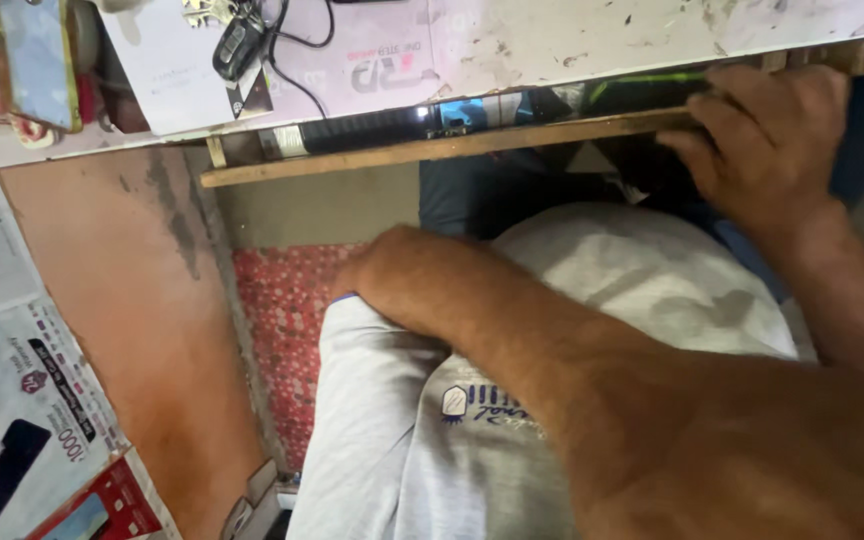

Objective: The person tests a small feature phone by pressing buttons and using a probe on its ports. Then they unwrap a smartphone secured with rubber bands, remove the bands, and place the phone on the table.

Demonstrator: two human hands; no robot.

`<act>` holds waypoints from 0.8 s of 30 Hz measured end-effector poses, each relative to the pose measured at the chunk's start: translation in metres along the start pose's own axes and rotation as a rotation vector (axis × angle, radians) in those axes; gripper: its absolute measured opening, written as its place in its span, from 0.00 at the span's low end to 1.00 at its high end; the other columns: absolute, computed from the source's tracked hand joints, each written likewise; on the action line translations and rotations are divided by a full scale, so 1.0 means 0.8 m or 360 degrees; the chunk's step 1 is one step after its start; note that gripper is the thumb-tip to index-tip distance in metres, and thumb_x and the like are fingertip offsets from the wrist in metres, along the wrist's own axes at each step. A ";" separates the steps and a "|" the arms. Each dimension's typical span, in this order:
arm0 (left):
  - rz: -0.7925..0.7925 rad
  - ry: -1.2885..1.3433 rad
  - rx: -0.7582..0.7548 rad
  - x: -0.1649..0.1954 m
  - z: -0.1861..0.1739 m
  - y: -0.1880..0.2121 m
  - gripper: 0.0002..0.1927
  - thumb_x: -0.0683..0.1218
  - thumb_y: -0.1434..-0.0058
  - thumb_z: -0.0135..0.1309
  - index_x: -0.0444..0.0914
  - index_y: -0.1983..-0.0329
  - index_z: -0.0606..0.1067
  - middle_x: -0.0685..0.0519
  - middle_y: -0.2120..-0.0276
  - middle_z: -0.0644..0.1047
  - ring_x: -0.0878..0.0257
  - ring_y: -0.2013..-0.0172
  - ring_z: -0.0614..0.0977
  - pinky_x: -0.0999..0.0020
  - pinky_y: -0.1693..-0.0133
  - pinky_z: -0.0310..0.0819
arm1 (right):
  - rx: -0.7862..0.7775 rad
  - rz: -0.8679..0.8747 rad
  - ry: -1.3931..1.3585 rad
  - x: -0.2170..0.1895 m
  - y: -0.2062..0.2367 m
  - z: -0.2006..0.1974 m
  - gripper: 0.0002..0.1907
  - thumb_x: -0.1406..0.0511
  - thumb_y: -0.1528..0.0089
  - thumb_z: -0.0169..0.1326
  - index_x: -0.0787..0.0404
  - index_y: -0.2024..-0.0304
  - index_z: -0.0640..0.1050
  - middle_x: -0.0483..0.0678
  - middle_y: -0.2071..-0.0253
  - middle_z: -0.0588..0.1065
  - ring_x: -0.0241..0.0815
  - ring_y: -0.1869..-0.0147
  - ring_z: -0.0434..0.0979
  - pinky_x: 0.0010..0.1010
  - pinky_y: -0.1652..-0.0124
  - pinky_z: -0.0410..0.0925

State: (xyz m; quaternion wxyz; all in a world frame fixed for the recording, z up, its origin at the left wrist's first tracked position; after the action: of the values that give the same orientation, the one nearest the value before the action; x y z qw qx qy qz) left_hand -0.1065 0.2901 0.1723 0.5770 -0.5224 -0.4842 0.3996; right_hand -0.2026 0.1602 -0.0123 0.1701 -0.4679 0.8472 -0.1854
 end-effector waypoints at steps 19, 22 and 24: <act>-0.0252 -0.0894 0.0225 0.011 -0.134 0.092 0.28 0.66 0.29 0.38 0.43 0.37 0.61 0.45 0.41 0.68 0.47 0.36 0.67 0.41 0.36 0.49 | -0.0171 -0.0024 0.0251 0.017 -0.006 0.019 0.43 0.49 0.31 0.52 0.66 0.22 0.57 0.69 0.27 0.60 0.69 0.27 0.59 0.64 0.35 0.53; -0.1012 -0.2161 0.0237 0.021 -0.257 0.168 0.31 0.67 0.29 0.36 0.44 0.34 0.59 0.45 0.39 0.67 0.47 0.32 0.65 0.39 0.32 0.46 | -0.0093 0.0090 0.0247 0.023 -0.007 0.018 0.45 0.43 0.30 0.51 0.64 0.23 0.57 0.66 0.28 0.62 0.66 0.29 0.60 0.66 0.35 0.52; -0.1250 -0.2683 0.0131 0.024 -0.296 0.214 0.32 0.68 0.28 0.34 0.44 0.32 0.59 0.45 0.37 0.66 0.47 0.30 0.64 0.37 0.30 0.43 | -0.0064 0.0155 0.0311 0.030 -0.005 0.013 0.45 0.40 0.29 0.49 0.62 0.23 0.58 0.63 0.28 0.64 0.63 0.30 0.62 0.65 0.36 0.52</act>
State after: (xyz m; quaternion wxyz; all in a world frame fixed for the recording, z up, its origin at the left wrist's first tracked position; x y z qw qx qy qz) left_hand 0.1366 0.2803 0.0086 0.1467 0.1625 -0.8709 0.4401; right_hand -0.2074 0.1358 -0.0222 0.0861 -0.4090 0.8851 -0.2046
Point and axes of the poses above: each hand's wrist, its own y-axis away from the middle knuckle, its own z-axis out of the palm, x = y × z, the point moved 9 cm from there along -y, towards the middle knuckle
